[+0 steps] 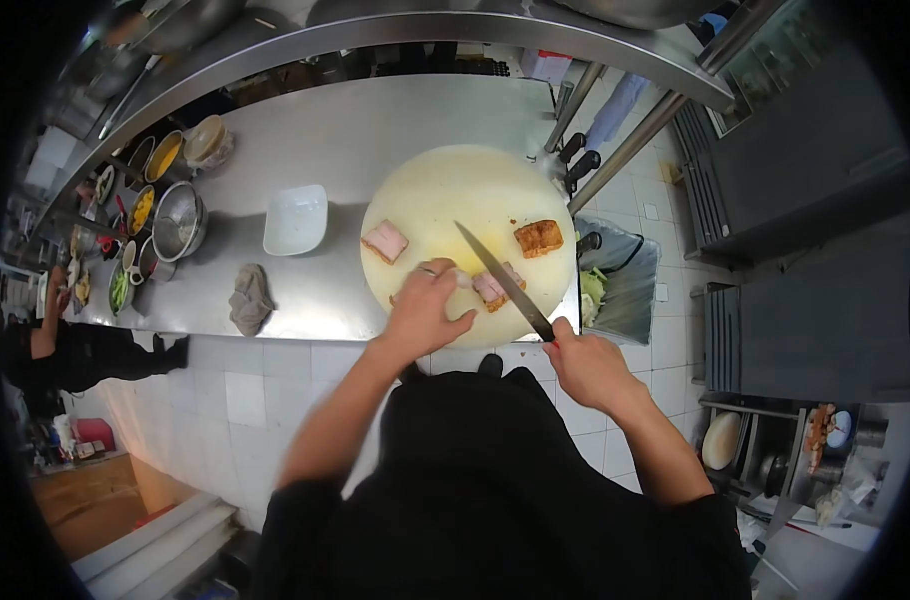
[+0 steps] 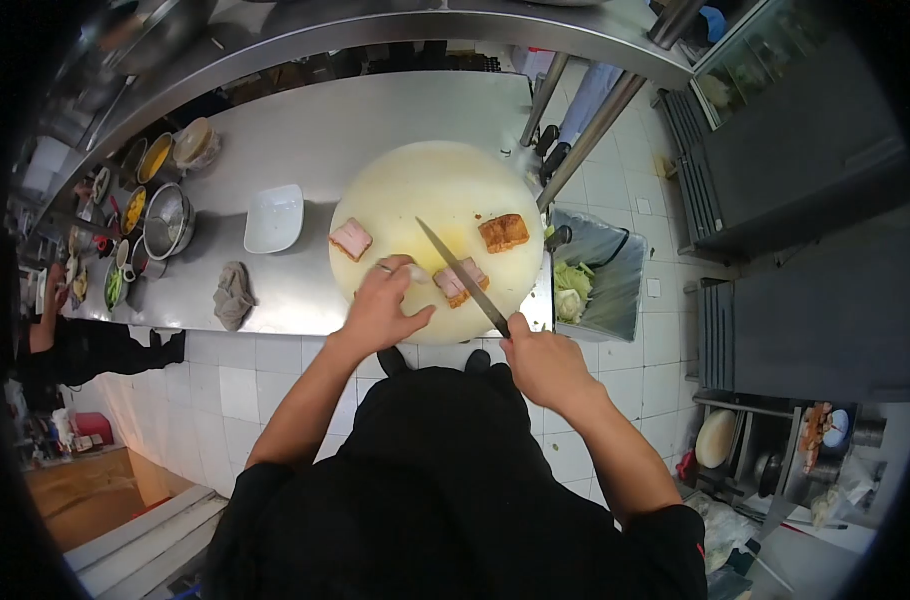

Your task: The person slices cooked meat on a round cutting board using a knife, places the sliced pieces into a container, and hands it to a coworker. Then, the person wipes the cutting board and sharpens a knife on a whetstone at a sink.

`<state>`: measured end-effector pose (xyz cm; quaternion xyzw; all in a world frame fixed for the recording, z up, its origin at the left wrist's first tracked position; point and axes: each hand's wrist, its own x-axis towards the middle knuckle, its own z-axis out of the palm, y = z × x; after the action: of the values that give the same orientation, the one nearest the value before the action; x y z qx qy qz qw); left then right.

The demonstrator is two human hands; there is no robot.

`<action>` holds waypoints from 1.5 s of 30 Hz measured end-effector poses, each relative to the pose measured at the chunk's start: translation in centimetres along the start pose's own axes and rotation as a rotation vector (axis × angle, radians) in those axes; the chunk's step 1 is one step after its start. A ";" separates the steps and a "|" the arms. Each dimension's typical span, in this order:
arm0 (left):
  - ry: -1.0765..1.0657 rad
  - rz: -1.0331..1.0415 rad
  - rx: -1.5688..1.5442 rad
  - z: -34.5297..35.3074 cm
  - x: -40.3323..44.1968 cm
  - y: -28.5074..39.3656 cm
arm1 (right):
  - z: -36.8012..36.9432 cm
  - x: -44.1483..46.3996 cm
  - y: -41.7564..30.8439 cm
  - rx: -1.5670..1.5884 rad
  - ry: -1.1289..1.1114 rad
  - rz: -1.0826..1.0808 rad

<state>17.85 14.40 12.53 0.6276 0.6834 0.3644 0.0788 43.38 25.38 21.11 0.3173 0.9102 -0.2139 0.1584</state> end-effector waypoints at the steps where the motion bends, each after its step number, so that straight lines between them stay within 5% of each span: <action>1: -0.004 0.004 0.001 -1.4 -0.2 -0.3 | -0.2 -0.8 -0.5 0.007 0.017 0.014; 6: -0.340 -0.055 0.246 -6.2 -1.9 -2.2 | 3.3 -1.1 -0.9 0.022 -0.032 -0.017; 15: -0.257 -0.481 -0.005 0.4 0.8 1.4 | 1.3 -1.7 -2.5 0.014 0.080 0.097; 21: 0.005 -0.078 0.029 0.6 -0.5 0.0 | -1.1 -3.0 -4.3 -0.106 -0.047 0.058; 27: -0.188 -0.162 -0.062 1.7 -0.2 -1.5 | 3.2 0.2 -2.4 -0.059 0.008 0.033; 33: -0.034 -0.132 -0.143 1.5 -0.8 -1.3 | 2.0 1.1 -2.4 -0.036 0.065 -0.007; 39: -0.022 -0.100 -0.083 2.0 -1.5 -2.1 | -0.2 -1.2 -4.5 -0.097 -0.115 0.047; 45: 0.006 -0.139 -0.093 2.2 -1.7 -2.3 | 4.6 3.1 -2.9 0.022 0.077 -0.005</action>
<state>17.59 13.85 9.00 0.5731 0.7079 0.3915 0.1309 39.91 22.71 16.68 0.3249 0.9140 -0.2118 0.1191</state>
